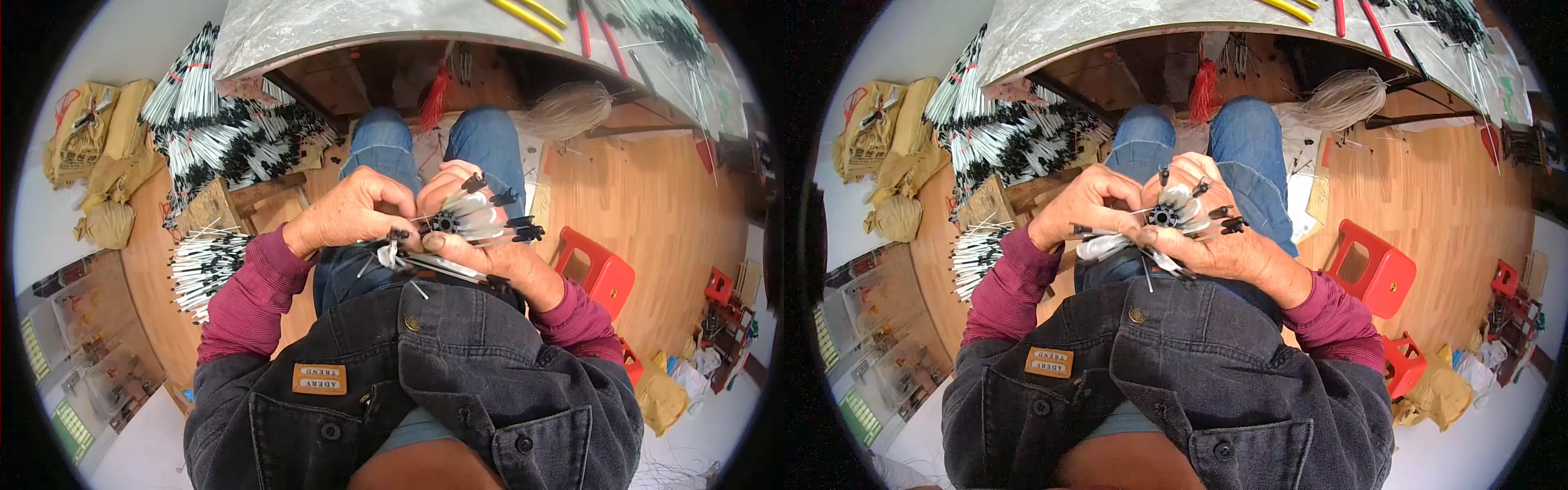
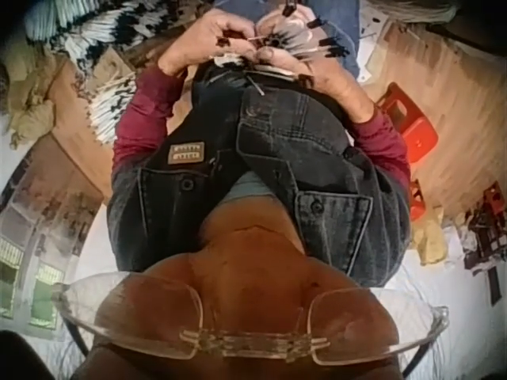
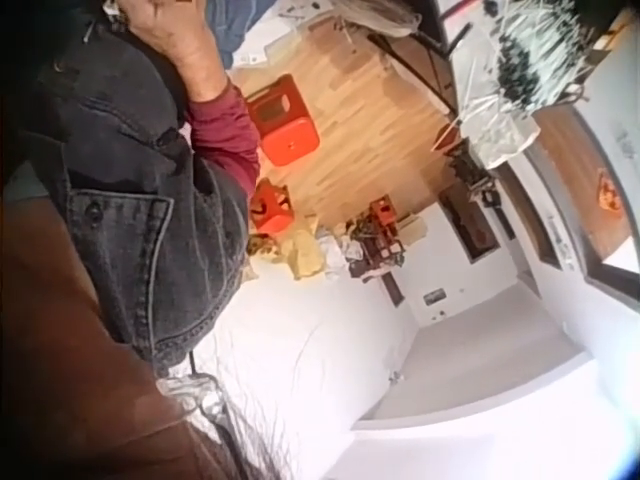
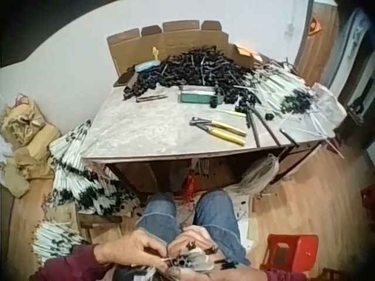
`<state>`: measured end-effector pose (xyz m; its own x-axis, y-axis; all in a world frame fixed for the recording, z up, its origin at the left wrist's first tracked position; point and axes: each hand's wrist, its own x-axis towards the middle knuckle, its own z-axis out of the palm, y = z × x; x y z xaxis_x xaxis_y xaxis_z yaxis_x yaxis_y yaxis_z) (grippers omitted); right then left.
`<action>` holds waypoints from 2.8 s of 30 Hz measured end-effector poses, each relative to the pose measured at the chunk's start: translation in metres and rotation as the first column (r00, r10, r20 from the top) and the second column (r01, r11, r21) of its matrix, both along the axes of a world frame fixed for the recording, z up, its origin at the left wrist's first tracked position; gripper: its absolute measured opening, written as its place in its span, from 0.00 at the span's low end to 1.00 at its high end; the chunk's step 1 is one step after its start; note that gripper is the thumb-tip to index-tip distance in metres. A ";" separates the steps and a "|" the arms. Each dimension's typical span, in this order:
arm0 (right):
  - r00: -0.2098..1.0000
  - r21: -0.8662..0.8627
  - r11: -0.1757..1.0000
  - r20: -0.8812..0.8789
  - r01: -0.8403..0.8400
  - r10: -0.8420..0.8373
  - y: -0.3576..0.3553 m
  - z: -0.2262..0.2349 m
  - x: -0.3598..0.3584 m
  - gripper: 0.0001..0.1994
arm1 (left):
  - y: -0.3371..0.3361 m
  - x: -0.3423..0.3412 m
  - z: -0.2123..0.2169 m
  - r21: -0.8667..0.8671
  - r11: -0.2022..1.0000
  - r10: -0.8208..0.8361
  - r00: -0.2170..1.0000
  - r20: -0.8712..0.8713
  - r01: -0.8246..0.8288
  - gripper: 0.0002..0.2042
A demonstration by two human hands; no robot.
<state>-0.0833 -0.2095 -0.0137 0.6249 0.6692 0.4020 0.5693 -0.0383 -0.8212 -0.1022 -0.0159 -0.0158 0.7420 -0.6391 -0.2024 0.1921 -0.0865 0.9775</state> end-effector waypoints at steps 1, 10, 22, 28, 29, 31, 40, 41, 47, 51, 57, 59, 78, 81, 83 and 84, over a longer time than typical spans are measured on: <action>1.000 -0.002 1.000 0.001 0.001 -0.001 -0.001 0.000 -0.001 0.10 | -0.001 0.000 0.000 0.013 1.000 0.015 0.998 0.068 -0.016 0.05; 0.997 -0.040 0.998 -0.051 -0.053 0.051 -0.009 -0.005 0.002 0.13 | -0.015 -0.024 -0.019 -0.181 0.904 0.336 0.905 -0.260 -0.387 0.07; 0.933 -0.028 0.995 -0.352 -0.092 0.077 -0.011 0.009 0.003 0.16 | -0.013 0.040 -0.017 -0.359 0.908 -0.357 0.848 -0.393 0.216 0.13; 0.967 0.066 0.965 0.013 -0.255 0.255 -0.018 -0.004 0.015 0.14 | -0.023 0.038 -0.045 -0.187 0.977 -0.117 0.991 -0.068 0.103 0.18; 0.967 0.063 0.965 0.019 -0.253 0.253 -0.019 -0.003 0.014 0.14 | -0.024 0.038 -0.046 -0.170 0.985 0.003 0.994 0.106 0.015 0.20; 0.939 0.097 0.989 -0.316 -0.113 0.138 -0.016 0.009 0.007 0.13 | -0.026 0.044 -0.046 -0.116 0.992 -0.032 0.987 0.159 0.051 0.19; 0.733 0.040 0.932 -0.630 0.360 -0.256 -0.004 -0.006 0.010 0.09 | -0.018 0.043 -0.045 0.125 0.732 0.670 0.741 0.039 -0.669 0.11; 0.732 0.046 0.923 -0.625 0.383 -0.273 -0.005 -0.006 0.011 0.09 | -0.019 0.034 -0.043 0.122 0.749 0.651 0.757 0.047 -0.651 0.11; 0.694 -0.083 0.913 -0.623 0.400 -0.361 -0.004 -0.008 0.007 0.11 | -0.054 -0.016 -0.019 -0.012 0.807 0.368 0.487 0.793 -0.590 0.21; 0.724 -0.083 0.921 -0.593 0.380 -0.352 -0.006 -0.006 0.010 0.11 | -0.064 -0.016 -0.016 0.101 0.762 0.329 0.518 0.790 -0.639 0.26; 0.746 -0.030 0.928 -0.585 0.372 -0.318 -0.011 -0.011 0.011 0.12 | -0.075 -0.010 0.000 0.174 0.733 0.314 0.554 0.771 -0.658 0.23; 0.700 -0.086 0.949 -0.655 0.304 -0.284 -0.015 0.003 0.008 0.12 | -0.073 -0.006 0.000 0.169 0.706 0.333 0.533 0.778 -0.687 0.22; 0.965 -0.343 0.928 -0.156 0.146 -0.209 -0.019 0.009 0.046 0.10 | -0.074 -0.001 0.002 -0.009 0.653 0.706 0.605 0.370 -0.757 0.16; 0.989 -0.362 0.925 -0.043 0.116 -0.141 -0.020 0.004 0.052 0.11 | -0.068 0.000 -0.006 0.006 0.647 0.706 0.601 0.374 -0.763 0.16; 0.961 -0.381 0.905 0.259 0.190 -0.093 -0.016 0.002 0.050 0.08 | -0.065 0.002 -0.008 -0.003 0.662 0.700 0.618 0.358 -0.749 0.15; 0.914 -0.385 0.894 0.402 0.229 -0.061 -0.014 0.003 0.050 0.06 | -0.062 0.002 -0.009 0.000 0.666 0.702 0.627 0.336 -0.746 0.15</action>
